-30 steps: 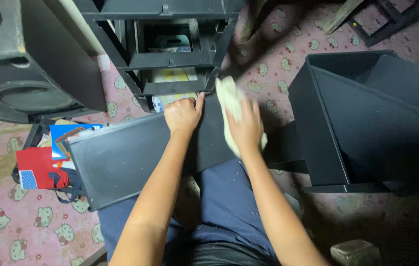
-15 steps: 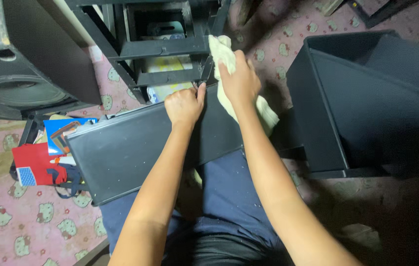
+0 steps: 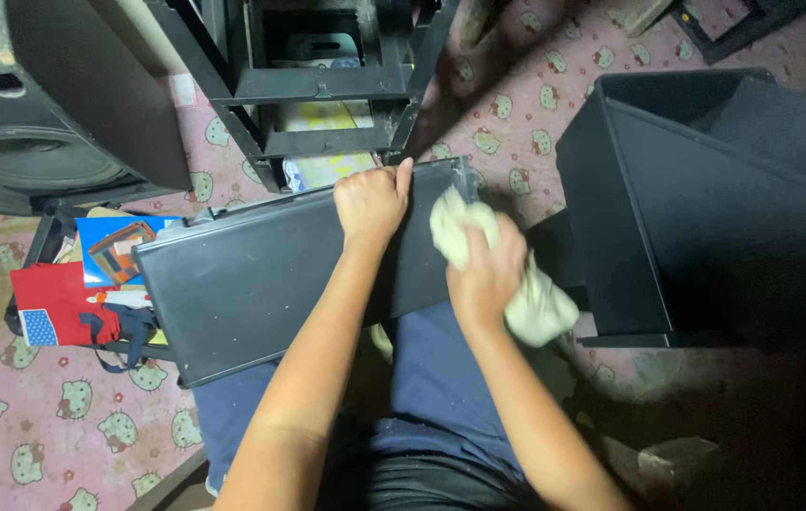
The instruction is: The person wipes a black plastic storage bin and a metal shelving unit with a cloth. They then remove a binder and a small basket from the shelf, open a pink pouch, and sort through items in the basket.
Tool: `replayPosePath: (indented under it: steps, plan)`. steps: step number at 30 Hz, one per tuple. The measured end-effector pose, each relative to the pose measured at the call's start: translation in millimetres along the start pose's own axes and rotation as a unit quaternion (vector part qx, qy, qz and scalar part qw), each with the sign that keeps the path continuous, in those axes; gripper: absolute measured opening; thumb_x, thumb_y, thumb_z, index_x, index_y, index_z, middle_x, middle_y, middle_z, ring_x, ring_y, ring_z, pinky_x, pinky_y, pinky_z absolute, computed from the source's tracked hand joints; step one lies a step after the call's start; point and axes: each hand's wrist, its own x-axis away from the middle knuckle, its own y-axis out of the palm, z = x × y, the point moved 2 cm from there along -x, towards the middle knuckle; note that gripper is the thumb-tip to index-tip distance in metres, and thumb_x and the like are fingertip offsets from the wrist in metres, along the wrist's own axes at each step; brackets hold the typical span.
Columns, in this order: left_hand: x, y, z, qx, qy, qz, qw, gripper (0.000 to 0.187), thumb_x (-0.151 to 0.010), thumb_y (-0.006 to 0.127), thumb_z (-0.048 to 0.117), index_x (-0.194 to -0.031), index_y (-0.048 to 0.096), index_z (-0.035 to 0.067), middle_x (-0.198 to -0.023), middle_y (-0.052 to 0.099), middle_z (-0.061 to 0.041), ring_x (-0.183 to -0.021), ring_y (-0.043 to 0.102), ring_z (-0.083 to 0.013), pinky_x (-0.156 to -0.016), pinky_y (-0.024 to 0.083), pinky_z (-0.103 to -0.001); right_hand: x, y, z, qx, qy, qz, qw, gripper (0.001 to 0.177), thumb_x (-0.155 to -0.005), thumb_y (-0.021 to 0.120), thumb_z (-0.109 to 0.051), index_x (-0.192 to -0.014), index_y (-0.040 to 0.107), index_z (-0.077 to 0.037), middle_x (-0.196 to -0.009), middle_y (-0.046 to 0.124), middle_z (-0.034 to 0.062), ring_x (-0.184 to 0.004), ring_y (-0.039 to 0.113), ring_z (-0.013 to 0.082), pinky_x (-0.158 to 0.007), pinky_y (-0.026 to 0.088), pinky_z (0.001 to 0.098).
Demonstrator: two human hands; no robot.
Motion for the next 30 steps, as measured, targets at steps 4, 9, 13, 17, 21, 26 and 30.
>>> replayPosePath:
  steps: [4, 9, 13, 17, 21, 26, 30]
  plan:
    - [-2, 7, 9, 0.009, -0.014, -0.049, 0.999, 0.059, -0.104, 0.049, 0.049, -0.067, 0.076, 0.012, -0.062, 0.068, -0.016, -0.060, 0.069, -0.0357, -0.062, 0.052, -0.048, -80, 48, -3, 0.004, -0.024, 0.008, 1.000, 0.044, -0.073, 0.073, -0.004, -0.117, 0.074, -0.015, -0.135, 0.058, 0.0166, -0.119, 0.053, 0.0401, -0.096, 0.046, 0.0493]
    - [-10, 12, 9, -0.008, -0.031, -0.114, 0.993, 0.059, -0.103, 0.045, 0.050, -0.073, 0.078, 0.012, -0.068, 0.072, -0.015, -0.065, 0.071, -0.0352, -0.063, 0.053, -0.049, -70, 49, -3, 0.069, -0.074, -0.015, 0.995, 0.035, -0.078, 0.075, -0.007, -0.110, 0.075, -0.020, -0.131, 0.058, 0.0148, -0.119, 0.054, 0.0380, -0.097, 0.047, 0.0471]
    - [-7, 18, 4, -0.015, -0.040, -0.155, 0.987, 0.062, -0.104, 0.042, 0.052, -0.075, 0.078, 0.011, -0.071, 0.073, -0.015, -0.069, 0.072, -0.0348, -0.064, 0.053, -0.048, 26, -3, 10, 0.061, -0.020, -0.111, 0.992, 0.041, -0.060, 0.076, -0.006, -0.097, 0.080, -0.022, -0.121, 0.060, 0.0118, -0.109, 0.056, 0.0363, -0.085, 0.049, 0.0458]
    - [-2, 18, 12, 0.012, -0.024, -0.152, 0.988, 0.062, -0.104, 0.041, 0.052, -0.077, 0.079, 0.012, -0.072, 0.073, -0.017, -0.070, 0.073, -0.0358, -0.066, 0.054, -0.048, 51, -17, 22, 0.073, 0.011, -0.153, 0.985, 0.036, -0.064, 0.078, -0.006, -0.093, 0.082, -0.026, -0.112, 0.062, 0.0062, -0.102, 0.058, 0.0330, -0.082, 0.051, 0.0455]
    - [-3, 23, 24, 0.000, -0.032, -0.176, 0.984, 0.062, -0.105, 0.041, 0.051, -0.078, 0.079, 0.010, -0.076, 0.074, -0.017, -0.074, 0.073, -0.0349, -0.068, 0.055, -0.047, -4, 29, 25, 0.064, -0.065, -0.009, 0.996, 0.032, -0.065, 0.075, -0.011, -0.096, 0.080, -0.020, -0.121, 0.061, 0.0185, -0.107, 0.057, 0.0389, -0.079, 0.049, 0.0471]
    - [-10, 30, 22, 0.025, -0.024, -0.168, 0.985, 0.057, -0.102, 0.044, 0.049, -0.081, 0.079, 0.010, -0.078, 0.074, -0.017, -0.076, 0.073, -0.0364, -0.068, 0.056, -0.048, -93, 73, 19, 0.073, -0.076, -0.037, 0.994, 0.015, -0.087, 0.069, -0.013, -0.099, 0.079, -0.017, -0.116, 0.061, 0.0164, -0.108, 0.057, 0.0387, -0.082, 0.048, 0.0493]
    - [-15, 31, 14, 0.011, -0.025, -0.219, 0.975, 0.064, -0.103, 0.042, 0.055, -0.081, 0.079, 0.007, -0.081, 0.075, -0.018, -0.081, 0.074, -0.0358, -0.071, 0.056, -0.047, -48, 31, 21, 0.057, -0.153, -0.066, 0.984, 0.028, -0.075, 0.070, -0.007, -0.098, 0.080, -0.018, -0.122, 0.062, 0.0131, -0.110, 0.057, 0.0359, -0.086, 0.049, 0.0462]
